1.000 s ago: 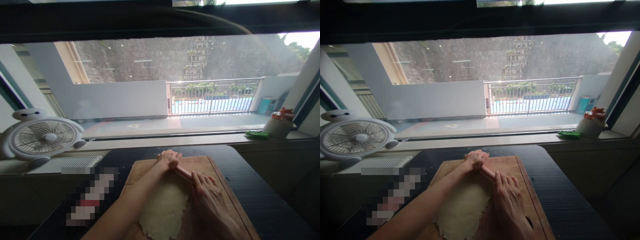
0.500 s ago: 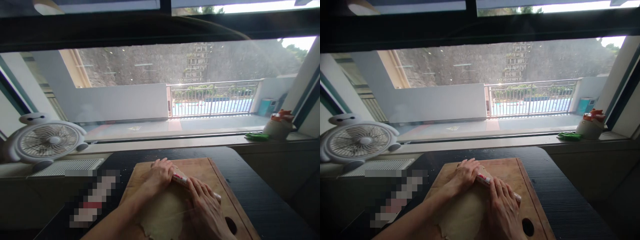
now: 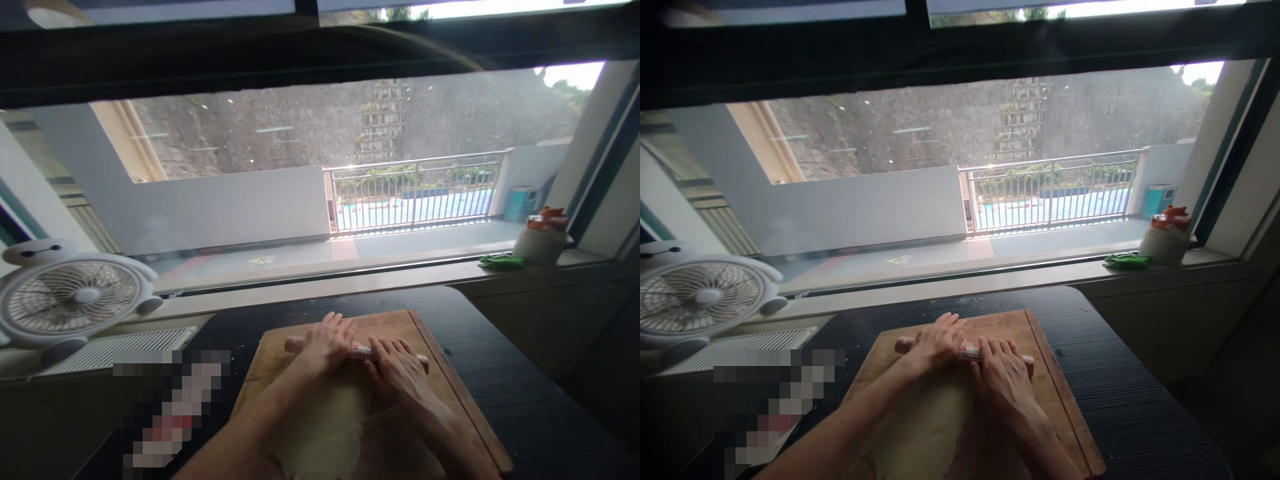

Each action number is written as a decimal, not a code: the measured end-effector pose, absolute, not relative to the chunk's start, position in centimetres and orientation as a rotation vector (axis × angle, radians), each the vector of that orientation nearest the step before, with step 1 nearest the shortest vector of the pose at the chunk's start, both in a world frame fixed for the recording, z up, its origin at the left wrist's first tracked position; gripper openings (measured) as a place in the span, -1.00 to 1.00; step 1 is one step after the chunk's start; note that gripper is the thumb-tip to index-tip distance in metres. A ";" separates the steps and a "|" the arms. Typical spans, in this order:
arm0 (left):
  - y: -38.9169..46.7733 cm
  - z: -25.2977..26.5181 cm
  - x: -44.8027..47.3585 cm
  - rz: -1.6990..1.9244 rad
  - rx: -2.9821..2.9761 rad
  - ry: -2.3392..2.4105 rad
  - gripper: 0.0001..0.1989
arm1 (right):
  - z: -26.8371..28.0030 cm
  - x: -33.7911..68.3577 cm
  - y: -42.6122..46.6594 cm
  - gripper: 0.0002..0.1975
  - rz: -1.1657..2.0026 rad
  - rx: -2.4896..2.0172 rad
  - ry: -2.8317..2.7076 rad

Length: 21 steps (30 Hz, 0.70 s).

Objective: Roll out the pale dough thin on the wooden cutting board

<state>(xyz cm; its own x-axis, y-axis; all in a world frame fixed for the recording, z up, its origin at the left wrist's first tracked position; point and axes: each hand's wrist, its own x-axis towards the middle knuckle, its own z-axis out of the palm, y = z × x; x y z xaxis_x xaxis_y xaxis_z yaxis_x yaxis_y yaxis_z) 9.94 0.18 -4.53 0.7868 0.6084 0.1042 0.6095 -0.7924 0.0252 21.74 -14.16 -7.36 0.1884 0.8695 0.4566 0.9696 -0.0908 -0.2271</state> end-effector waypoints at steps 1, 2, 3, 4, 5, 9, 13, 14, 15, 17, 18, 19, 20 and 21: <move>1.1 -4.5 11.1 -0.077 -2.976 -1.054 -0.58 | -7.2 21.8 -14.1 -0.69 -0.267 -2.031 -1.698; 1.8 -4.4 12.1 0.000 -2.986 -1.100 -0.57 | -7.0 21.8 -14.1 -0.68 -0.258 -2.055 -1.682; 2.5 -4.4 12.9 0.059 -2.990 -1.142 -0.55 | -6.9 21.7 -14.3 -0.66 -0.253 -2.066 -1.670; 2.9 -4.4 13.6 0.091 -2.987 -1.181 -0.54 | -6.8 21.6 -14.5 -0.65 -0.249 -2.070 -1.662; 3.3 -4.3 14.1 0.103 -2.981 -1.210 -0.52 | -6.8 21.5 -14.7 -0.64 -0.242 -2.066 -1.660; 2.7 -4.2 13.9 0.087 -2.964 -1.236 -0.53 | -6.8 20.7 -15.7 -0.61 -0.210 -2.049 -1.623; -0.5 -4.5 10.3 -0.105 -2.917 -1.095 -0.59 | -7.2 19.9 -16.8 -0.57 -0.219 -2.005 -1.612; -1.5 -4.7 9.0 -0.182 -2.909 -1.021 -0.59 | -7.4 19.8 -17.2 -0.56 -0.229 -1.994 -1.613; -2.6 -5.0 7.8 -0.264 -2.901 -0.966 -0.58 | -7.5 19.6 -17.6 -0.55 -0.242 -1.986 -1.613; -4.6 -5.5 5.4 -0.389 -2.881 -0.946 -0.56 | -8.0 19.2 -18.4 -0.53 -0.261 -1.968 -1.623; -5.5 -5.8 4.5 -0.426 -2.874 -0.941 -0.54 | -8.2 19.1 -18.8 -0.53 -0.272 -1.960 -1.628; -6.2 -5.9 3.8 -0.445 -2.870 -0.937 -0.52 | -8.4 18.9 -19.2 -0.53 -0.284 -1.950 -1.634; -6.7 -6.0 3.3 -0.447 -2.872 -0.927 -0.51 | -8.5 18.8 -19.5 -0.52 -0.294 -1.938 -1.643; -7.0 -5.9 3.2 -0.440 -2.875 -0.924 -0.50 | -8.6 18.7 -19.6 -0.52 -0.300 -1.932 -1.650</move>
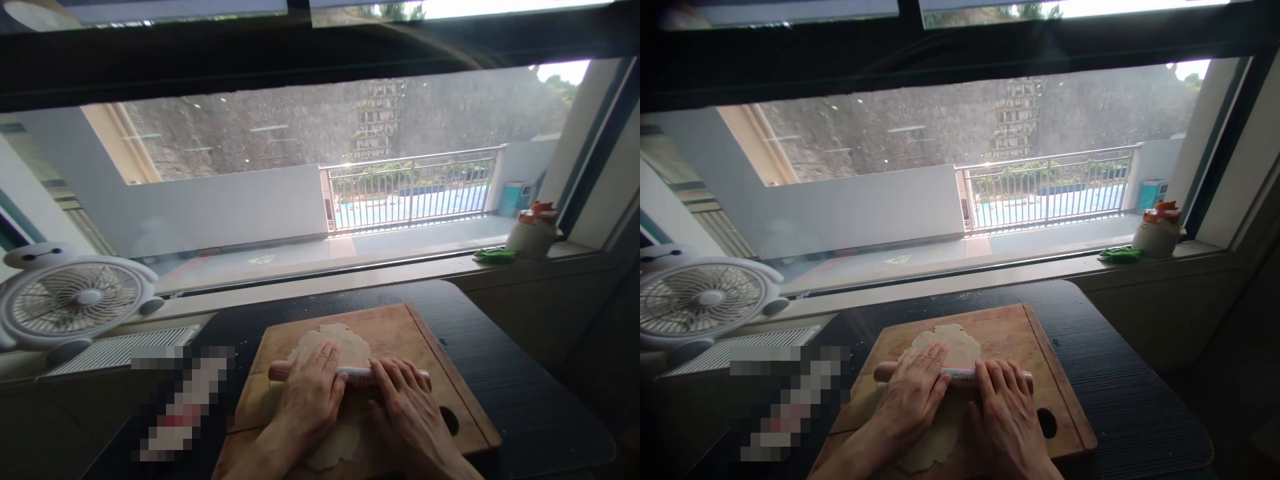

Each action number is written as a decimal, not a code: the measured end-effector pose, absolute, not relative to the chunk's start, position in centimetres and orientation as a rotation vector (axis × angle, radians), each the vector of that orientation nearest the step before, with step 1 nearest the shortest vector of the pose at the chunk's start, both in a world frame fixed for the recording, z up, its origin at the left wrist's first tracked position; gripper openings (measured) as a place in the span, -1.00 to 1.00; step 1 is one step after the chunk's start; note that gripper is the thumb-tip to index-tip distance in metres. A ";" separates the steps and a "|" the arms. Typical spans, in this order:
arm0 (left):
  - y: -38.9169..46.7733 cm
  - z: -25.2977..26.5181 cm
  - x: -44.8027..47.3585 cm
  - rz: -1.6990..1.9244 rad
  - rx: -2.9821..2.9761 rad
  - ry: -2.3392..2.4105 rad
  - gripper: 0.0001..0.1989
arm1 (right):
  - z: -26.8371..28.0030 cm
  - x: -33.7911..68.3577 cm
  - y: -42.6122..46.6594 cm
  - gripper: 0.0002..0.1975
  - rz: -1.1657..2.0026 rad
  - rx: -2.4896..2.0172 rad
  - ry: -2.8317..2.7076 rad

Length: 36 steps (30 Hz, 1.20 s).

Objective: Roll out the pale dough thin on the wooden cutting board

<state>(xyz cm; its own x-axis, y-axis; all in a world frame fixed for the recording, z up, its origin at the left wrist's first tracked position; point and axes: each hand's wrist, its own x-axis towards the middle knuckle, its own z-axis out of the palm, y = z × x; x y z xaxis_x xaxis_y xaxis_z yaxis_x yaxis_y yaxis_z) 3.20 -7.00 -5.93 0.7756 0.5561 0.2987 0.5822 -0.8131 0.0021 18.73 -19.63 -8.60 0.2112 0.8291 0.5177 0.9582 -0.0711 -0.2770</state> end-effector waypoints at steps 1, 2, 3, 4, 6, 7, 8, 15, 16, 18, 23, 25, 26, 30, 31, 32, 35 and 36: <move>-7.1 -5.8 3.4 -0.423 -2.881 -0.925 -0.51 | -8.6 18.7 -19.7 -0.52 -0.304 -1.936 -1.648; -6.9 -5.6 3.8 -0.399 -2.889 -0.932 -0.51 | -8.6 18.8 -19.6 -0.52 -0.305 -1.948 -1.640; -6.6 -5.4 4.5 -0.368 -2.898 -0.942 -0.52 | -8.5 18.9 -19.4 -0.53 -0.303 -1.962 -1.635; -6.1 -5.1 5.4 -0.337 -2.903 -0.962 -0.53 | -8.4 19.2 -19.0 -0.55 -0.303 -1.973 -1.631; -4.5 -4.7 7.5 -0.254 -2.916 -0.990 -0.54 | -8.1 19.8 -18.1 -0.60 -0.306 -1.990 -1.632; -3.5 -4.5 8.7 -0.204 -2.925 -1.009 -0.54 | -8.0 20.2 -17.6 -0.62 -0.309 -1.997 -1.638; -2.5 -4.4 9.8 -0.147 -2.938 -1.036 -0.55 | -7.9 20.5 -17.1 -0.63 -0.315 -2.005 -1.643; 2.2 -4.4 14.2 0.082 -2.953 -1.348 -0.45 | -7.9 21.7 -15.5 -0.62 -0.329 -2.071 -1.593; 2.0 -4.4 14.1 0.066 -2.955 -1.333 -0.46 | -7.9 21.5 -15.7 -0.61 -0.327 -2.065 -1.592; 0.8 -4.2 13.2 -0.025 -2.948 -1.276 -0.51 | -8.0 21.1 -16.4 -0.59 -0.322 -2.044 -1.603; -4.4 -4.9 8.6 -0.403 -2.836 -1.088 -0.58 | -8.7 19.3 -19.4 -0.50 -0.420 -1.962 -1.655; -6.4 -6.0 6.2 -0.549 -2.751 -1.014 -0.59 | -9.1 18.8 -20.7 -0.47 -0.511 -1.933 -1.689; -7.3 -6.6 4.9 -0.607 -2.713 -0.948 -0.58 | -9.3 18.6 -21.2 -0.45 -0.555 -1.915 -1.715; -9.3 -8.9 0.7 -0.696 -2.587 -0.758 -0.52 | -9.8 18.2 -22.0 -0.41 -0.659 -1.838 -1.797; -9.4 -9.1 0.1 -0.704 -2.564 -0.757 -0.51 | -9.7 18.2 -21.8 -0.41 -0.646 -1.838 -1.791; -9.3 -9.2 -0.1 -0.713 -2.549 -0.771 -0.52 | -9.6 18.1 -21.4 -0.42 -0.613 -1.852 -1.775; -8.0 -8.3 0.9 -0.680 -2.569 -0.918 -0.60 | -8.9 18.1 -19.3 -0.51 -0.436 -1.949 -1.688; -7.3 -7.7 1.6 -0.657 -2.587 -0.993 -0.63 | -8.5 18.1 -18.4 -0.54 -0.372 -1.980 -1.666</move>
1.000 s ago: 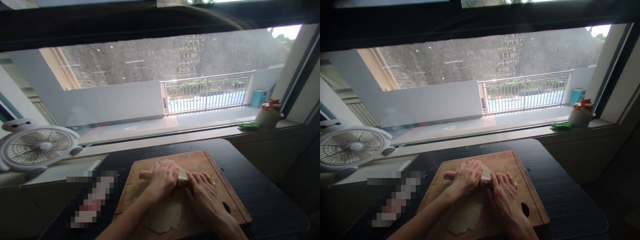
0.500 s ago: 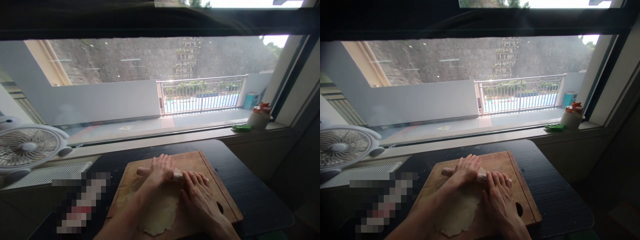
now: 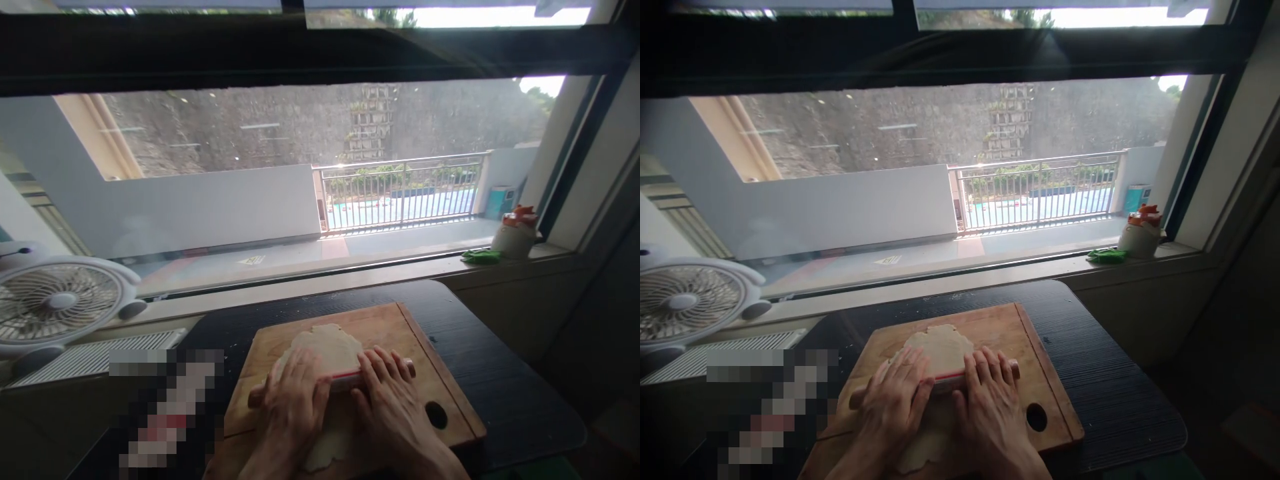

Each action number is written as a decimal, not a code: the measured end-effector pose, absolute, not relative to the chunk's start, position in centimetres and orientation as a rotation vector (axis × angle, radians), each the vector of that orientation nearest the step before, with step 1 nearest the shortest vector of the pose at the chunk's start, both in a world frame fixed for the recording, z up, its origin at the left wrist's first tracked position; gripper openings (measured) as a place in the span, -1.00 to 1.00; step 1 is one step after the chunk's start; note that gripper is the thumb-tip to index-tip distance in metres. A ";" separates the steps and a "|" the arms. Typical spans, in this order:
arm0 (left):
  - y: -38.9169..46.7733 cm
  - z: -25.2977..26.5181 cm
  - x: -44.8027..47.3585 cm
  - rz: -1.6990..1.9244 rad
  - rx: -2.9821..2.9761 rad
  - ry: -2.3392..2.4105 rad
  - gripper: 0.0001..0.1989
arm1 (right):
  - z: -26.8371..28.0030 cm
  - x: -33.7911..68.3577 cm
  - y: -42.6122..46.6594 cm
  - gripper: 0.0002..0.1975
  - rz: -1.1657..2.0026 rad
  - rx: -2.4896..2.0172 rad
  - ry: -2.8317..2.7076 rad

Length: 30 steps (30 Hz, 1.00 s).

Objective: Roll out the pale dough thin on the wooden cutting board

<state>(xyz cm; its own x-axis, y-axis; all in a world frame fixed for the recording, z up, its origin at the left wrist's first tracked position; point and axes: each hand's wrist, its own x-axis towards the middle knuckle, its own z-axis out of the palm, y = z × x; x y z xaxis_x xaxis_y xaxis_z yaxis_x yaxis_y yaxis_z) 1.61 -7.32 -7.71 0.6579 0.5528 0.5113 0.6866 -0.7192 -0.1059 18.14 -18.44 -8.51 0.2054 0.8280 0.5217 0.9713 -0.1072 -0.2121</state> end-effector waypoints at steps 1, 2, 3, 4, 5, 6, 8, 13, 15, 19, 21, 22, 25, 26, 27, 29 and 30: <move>-6.6 -7.1 2.4 -0.635 -2.604 -1.068 -0.65 | -8.1 18.2 -17.5 -0.56 -0.314 -2.003 -1.655; -5.9 -6.5 3.2 -0.615 -2.618 -1.139 -0.65 | -7.7 18.3 -16.6 -0.59 -0.265 -2.019 -1.649; -5.1 -6.0 4.0 -0.598 -2.631 -1.201 -0.66 | -7.3 18.4 -15.8 -0.61 -0.225 -2.033 -1.648; -4.5 -5.7 4.6 -0.588 -2.643 -1.244 -0.66 | -6.9 18.6 -15.1 -0.63 -0.194 -2.041 -1.651; -4.0 -5.4 5.1 -0.576 -2.657 -1.275 -0.66 | -6.6 18.7 -14.5 -0.65 -0.171 -2.046 -1.657; -3.7 -5.3 5.4 -0.568 -2.667 -1.294 -0.66 | -6.4 18.7 -14.1 -0.66 -0.155 -2.049 -1.664; -3.6 -5.3 5.4 -0.569 -2.679 -1.290 -0.67 | -6.3 18.7 -14.0 -0.67 -0.160 -2.047 -1.656; -6.8 -6.5 2.6 -0.656 -2.636 -1.138 -0.66 | -7.8 17.6 -17.2 -0.62 -0.355 -1.945 -1.677; -8.7 -7.0 0.9 -0.704 -2.586 -1.053 -0.65 | -8.5 17.1 -19.2 -0.59 -0.464 -1.878 -1.706; -11.3 -7.3 -2.0 -0.720 -2.517 -0.803 -0.64 | -8.9 16.4 -22.0 -0.56 -0.598 -1.767 -1.709; -11.6 -7.4 -2.6 -0.705 -2.509 -0.726 -0.62 | -8.8 16.4 -22.3 -0.57 -0.584 -1.749 -1.708; -11.5 -7.4 -2.7 -0.694 -2.513 -0.727 -0.62 | -8.7 16.4 -22.1 -0.57 -0.556 -1.758 -1.709; -10.2 -7.3 -1.7 -0.662 -2.541 -0.865 -0.63 | -8.3 16.8 -20.7 -0.59 -0.429 -1.846 -1.703; -9.6 -7.2 -1.1 -0.645 -2.558 -0.938 -0.63 | -8.0 16.9 -20.0 -0.60 -0.382 -1.883 -1.700; -8.9 -6.9 -0.4 -0.622 -2.579 -1.015 -0.63 | -7.7 17.1 -19.3 -0.62 -0.337 -1.921 -1.696; -7.3 -6.3 0.9 -0.546 -2.638 -1.154 -0.62 | -7.0 17.4 -17.8 -0.65 -0.250 -1.993 -1.693; -6.4 -6.0 1.6 -0.498 -2.676 -1.205 -0.62 | -6.6 17.6 -17.0 -0.65 -0.212 -2.024 -1.695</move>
<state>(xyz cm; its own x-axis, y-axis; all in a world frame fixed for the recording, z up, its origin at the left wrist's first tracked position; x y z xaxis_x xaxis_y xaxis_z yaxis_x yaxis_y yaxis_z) 1.56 -6.44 -5.96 0.6190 0.6953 0.3653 0.7503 -0.6609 -0.0135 17.64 -16.99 -6.56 0.2177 0.8819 0.4182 0.9578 -0.1106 -0.2655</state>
